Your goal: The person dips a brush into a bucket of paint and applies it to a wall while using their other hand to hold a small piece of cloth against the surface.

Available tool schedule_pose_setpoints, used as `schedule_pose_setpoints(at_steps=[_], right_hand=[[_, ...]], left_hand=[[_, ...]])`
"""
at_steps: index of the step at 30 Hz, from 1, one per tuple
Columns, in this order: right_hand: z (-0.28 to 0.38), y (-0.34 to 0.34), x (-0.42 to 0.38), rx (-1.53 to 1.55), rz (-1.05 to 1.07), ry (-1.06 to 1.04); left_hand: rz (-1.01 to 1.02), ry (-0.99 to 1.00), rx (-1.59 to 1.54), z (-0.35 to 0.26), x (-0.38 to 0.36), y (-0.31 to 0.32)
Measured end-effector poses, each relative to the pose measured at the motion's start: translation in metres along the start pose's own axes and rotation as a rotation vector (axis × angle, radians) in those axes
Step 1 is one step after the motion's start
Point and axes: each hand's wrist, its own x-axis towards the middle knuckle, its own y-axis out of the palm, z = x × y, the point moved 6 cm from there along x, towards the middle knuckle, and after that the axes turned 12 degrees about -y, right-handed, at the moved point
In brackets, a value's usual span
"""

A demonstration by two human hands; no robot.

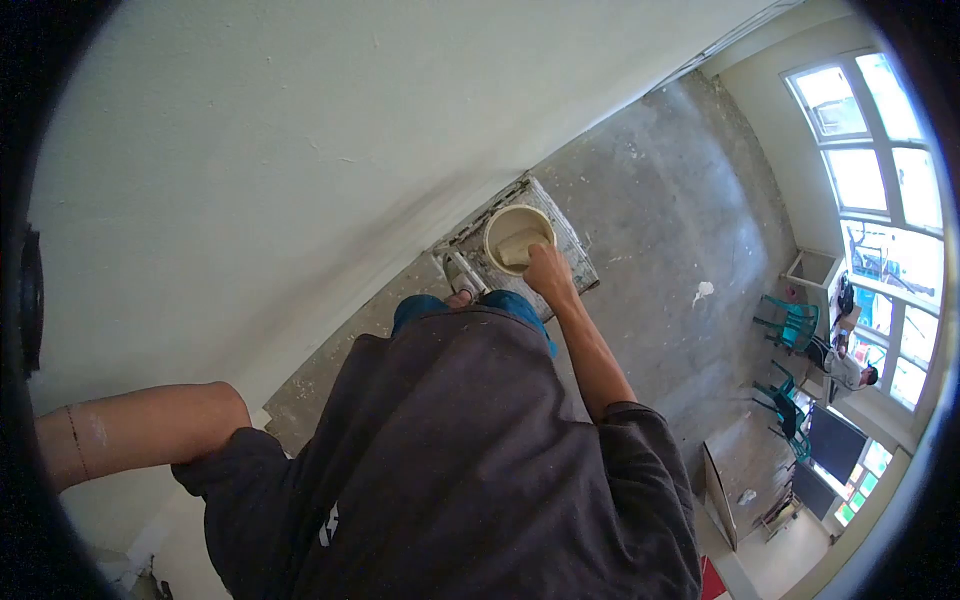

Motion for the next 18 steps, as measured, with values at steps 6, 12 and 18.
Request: schedule_pose_setpoints(at_steps=[6, 12, 18], right_hand=[[-0.012, -0.021, -0.038, 0.361, -0.11, -0.053], [-0.025, -0.037, -0.089, 1.165, 0.074, 0.13], [-0.017, -0.047, -0.114, 1.408, -0.102, 0.124]], left_hand=[[-0.03, 0.022, -0.007, -0.001, -0.004, -0.002], [-0.017, 0.023, -0.018, 0.004, -0.006, 0.005], [-0.002, 0.024, -0.072, 0.002, -0.003, 0.006]])
